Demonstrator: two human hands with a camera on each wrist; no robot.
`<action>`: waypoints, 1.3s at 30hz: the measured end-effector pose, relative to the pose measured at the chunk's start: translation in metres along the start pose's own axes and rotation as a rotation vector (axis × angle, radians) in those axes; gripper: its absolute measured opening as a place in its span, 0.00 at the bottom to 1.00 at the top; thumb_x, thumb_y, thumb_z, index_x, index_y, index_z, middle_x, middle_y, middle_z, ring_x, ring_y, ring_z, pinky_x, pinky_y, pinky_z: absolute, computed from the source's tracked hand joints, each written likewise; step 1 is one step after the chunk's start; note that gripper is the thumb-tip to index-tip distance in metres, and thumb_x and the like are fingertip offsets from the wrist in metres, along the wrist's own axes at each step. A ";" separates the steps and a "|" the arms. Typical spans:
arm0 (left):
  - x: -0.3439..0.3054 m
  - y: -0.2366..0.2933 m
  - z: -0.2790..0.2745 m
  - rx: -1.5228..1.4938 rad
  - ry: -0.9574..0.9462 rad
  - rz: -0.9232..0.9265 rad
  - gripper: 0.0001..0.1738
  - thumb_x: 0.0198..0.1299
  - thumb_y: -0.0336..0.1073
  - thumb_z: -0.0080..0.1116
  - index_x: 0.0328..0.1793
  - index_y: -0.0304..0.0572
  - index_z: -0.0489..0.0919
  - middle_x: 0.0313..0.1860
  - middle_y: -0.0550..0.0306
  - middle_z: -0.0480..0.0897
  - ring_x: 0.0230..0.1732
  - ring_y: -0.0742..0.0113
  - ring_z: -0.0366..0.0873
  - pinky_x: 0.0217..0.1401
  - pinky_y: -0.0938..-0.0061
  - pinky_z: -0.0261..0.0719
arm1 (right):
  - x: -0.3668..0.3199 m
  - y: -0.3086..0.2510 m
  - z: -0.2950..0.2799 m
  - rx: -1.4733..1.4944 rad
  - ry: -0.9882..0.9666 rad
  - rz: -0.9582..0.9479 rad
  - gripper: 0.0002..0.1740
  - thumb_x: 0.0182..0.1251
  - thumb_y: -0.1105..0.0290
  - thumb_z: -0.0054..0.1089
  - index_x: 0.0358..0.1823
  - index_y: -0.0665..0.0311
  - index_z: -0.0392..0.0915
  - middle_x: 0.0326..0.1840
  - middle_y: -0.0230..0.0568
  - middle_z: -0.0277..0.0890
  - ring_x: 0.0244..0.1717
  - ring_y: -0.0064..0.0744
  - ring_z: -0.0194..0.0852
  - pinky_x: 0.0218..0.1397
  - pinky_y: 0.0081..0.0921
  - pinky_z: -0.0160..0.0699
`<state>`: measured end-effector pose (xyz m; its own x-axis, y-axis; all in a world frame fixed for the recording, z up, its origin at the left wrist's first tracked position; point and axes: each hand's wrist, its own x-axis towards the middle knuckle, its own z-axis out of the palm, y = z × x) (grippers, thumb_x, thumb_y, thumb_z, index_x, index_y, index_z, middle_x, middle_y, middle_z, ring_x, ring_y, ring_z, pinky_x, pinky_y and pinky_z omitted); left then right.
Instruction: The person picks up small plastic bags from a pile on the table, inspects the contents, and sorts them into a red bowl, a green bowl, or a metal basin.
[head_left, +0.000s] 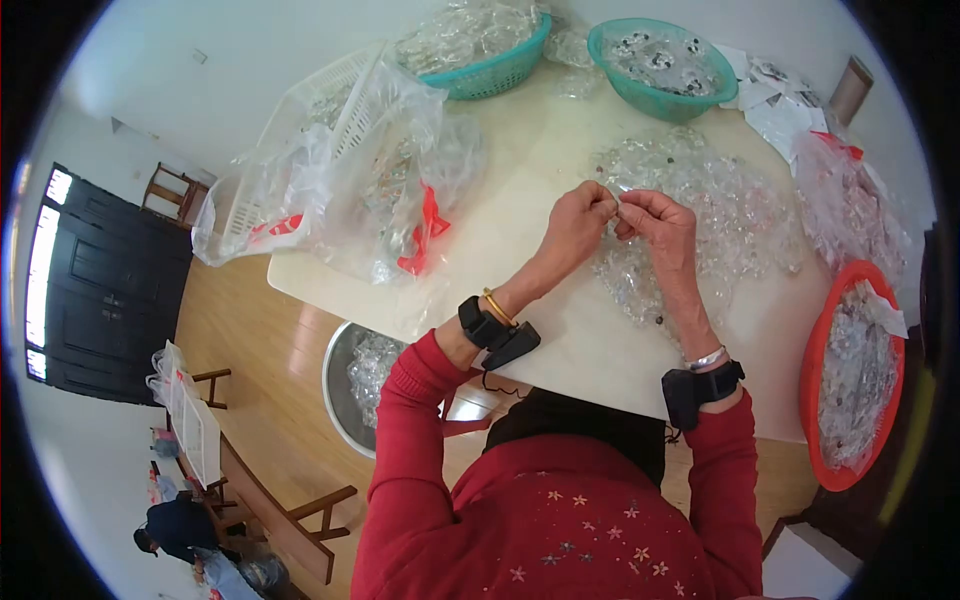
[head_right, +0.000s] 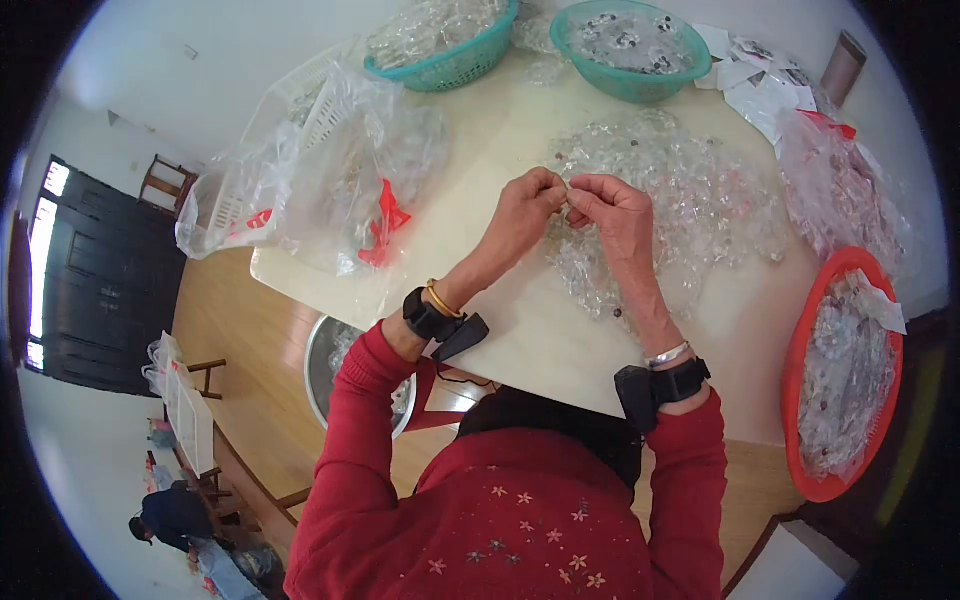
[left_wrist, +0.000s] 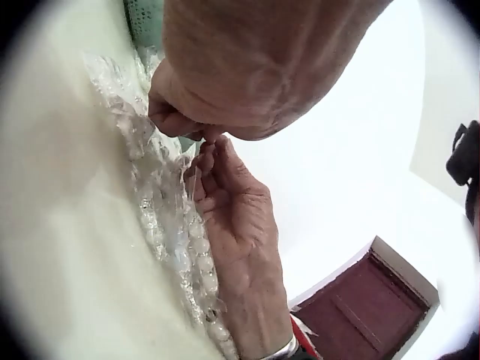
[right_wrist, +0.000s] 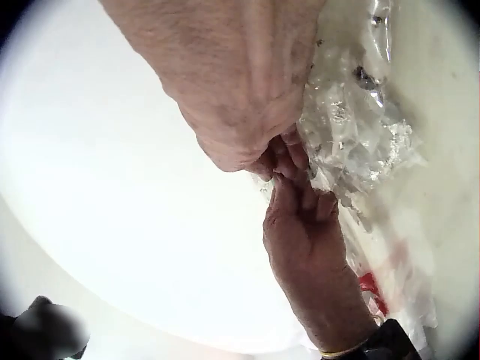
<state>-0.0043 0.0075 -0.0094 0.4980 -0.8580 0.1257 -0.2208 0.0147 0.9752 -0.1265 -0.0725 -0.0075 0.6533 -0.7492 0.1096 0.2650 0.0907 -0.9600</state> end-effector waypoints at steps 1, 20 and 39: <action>-0.002 0.003 0.002 0.025 -0.009 0.002 0.08 0.60 0.33 0.50 0.33 0.34 0.73 0.24 0.59 0.73 0.27 0.72 0.69 0.31 0.77 0.67 | -0.001 0.001 -0.001 0.010 0.008 0.008 0.09 0.59 0.74 0.60 0.39 0.71 0.79 0.26 0.34 0.78 0.23 0.20 0.74 0.29 0.17 0.75; 0.067 -0.033 -0.069 0.681 0.053 0.188 0.08 0.51 0.33 0.55 0.32 0.35 0.79 0.22 0.53 0.78 0.26 0.67 0.75 0.30 0.72 0.71 | -0.002 -0.007 -0.001 0.038 0.108 0.079 0.08 0.60 0.72 0.58 0.37 0.69 0.78 0.27 0.35 0.77 0.24 0.22 0.73 0.29 0.20 0.74; 0.015 0.005 -0.031 -1.153 -0.415 -0.353 0.11 0.61 0.37 0.56 0.41 0.38 0.71 0.32 0.62 0.69 0.26 0.77 0.59 0.29 0.81 0.64 | -0.002 -0.008 -0.001 0.062 0.126 0.059 0.07 0.58 0.74 0.59 0.36 0.70 0.79 0.26 0.36 0.77 0.22 0.21 0.73 0.26 0.18 0.74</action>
<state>0.0282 0.0101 0.0029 0.0364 -0.9987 -0.0348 0.8264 0.0106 0.5630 -0.1302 -0.0725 -0.0006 0.5761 -0.8172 0.0169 0.2749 0.1743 -0.9455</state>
